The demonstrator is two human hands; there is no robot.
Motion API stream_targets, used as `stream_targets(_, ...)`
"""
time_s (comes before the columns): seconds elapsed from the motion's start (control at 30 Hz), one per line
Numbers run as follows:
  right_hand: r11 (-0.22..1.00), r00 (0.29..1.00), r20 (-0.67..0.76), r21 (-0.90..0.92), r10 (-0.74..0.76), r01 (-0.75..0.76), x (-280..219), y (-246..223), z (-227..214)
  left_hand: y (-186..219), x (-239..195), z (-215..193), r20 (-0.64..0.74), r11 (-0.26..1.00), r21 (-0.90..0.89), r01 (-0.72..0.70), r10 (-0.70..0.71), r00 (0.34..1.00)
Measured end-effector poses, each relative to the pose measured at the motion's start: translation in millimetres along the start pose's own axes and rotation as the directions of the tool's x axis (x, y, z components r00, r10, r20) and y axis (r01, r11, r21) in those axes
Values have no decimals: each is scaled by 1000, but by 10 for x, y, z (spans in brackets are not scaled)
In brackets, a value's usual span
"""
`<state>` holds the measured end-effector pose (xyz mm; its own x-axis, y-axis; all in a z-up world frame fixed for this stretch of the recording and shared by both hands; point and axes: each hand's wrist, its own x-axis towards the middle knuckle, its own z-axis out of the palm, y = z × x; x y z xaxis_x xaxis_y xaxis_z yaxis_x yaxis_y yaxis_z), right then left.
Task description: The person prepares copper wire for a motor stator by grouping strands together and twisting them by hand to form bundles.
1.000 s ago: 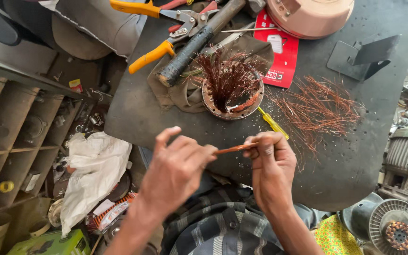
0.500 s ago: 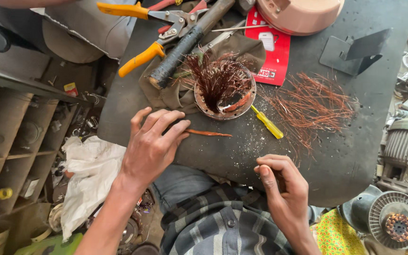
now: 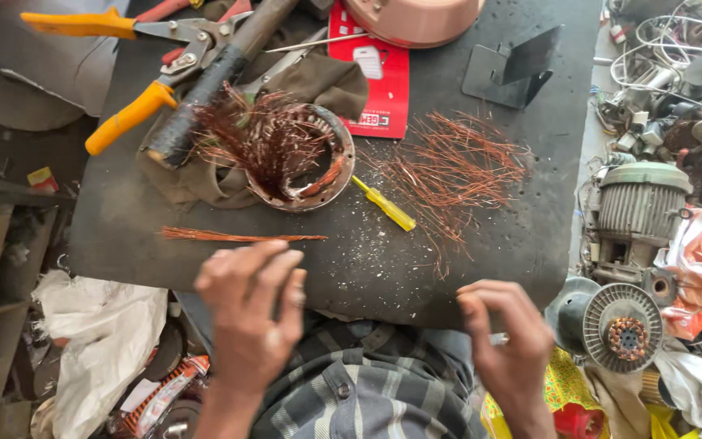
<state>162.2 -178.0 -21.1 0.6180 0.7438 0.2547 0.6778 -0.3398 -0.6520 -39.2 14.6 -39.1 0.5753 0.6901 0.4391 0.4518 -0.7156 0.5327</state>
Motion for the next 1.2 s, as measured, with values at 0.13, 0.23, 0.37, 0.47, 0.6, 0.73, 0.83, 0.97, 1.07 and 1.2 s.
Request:
stream_targets(0.13,994,991,-83,-10,110,-111,123,52,-58,285,54,194,76,976,-206,-73,91,993)
stream_targets(0.23,996,992,-89,3,87,-87,294,-5,-34,399,151,254,143,943,-302,-140,191,971)
stream_targets(0.37,993,992,-73,-63,-108,103,568,-147,75,464,266,276,200,923,-347,-167,247,948)
stream_targets(0.47,962,971,-8,-141,-238,235,802,-202,208,494,299,267,204,924,-341,-173,253,946)
stream_targets(0.6,952,964,44,-152,-262,265,941,-239,284,565,301,256,238,922,-386,-32,133,962)
stream_targets(0.73,966,971,-5,-93,-241,240,926,-206,287,645,339,341,300,828,-490,274,-135,944)
stream_targets(0.83,979,978,-51,2,-205,205,834,-168,240,675,465,489,397,645,-597,477,-279,874)
stream_targets(0.97,985,987,-64,79,-148,153,690,-164,169,772,652,706,562,173,-742,647,-364,743)
stream_targets(1.07,987,992,-59,105,-114,120,607,-153,147,790,690,756,496,188,-800,570,-328,804)
stream_targets(1.2,985,989,-14,88,-148,149,496,-80,147,749,588,675,465,205,-819,535,-308,830)
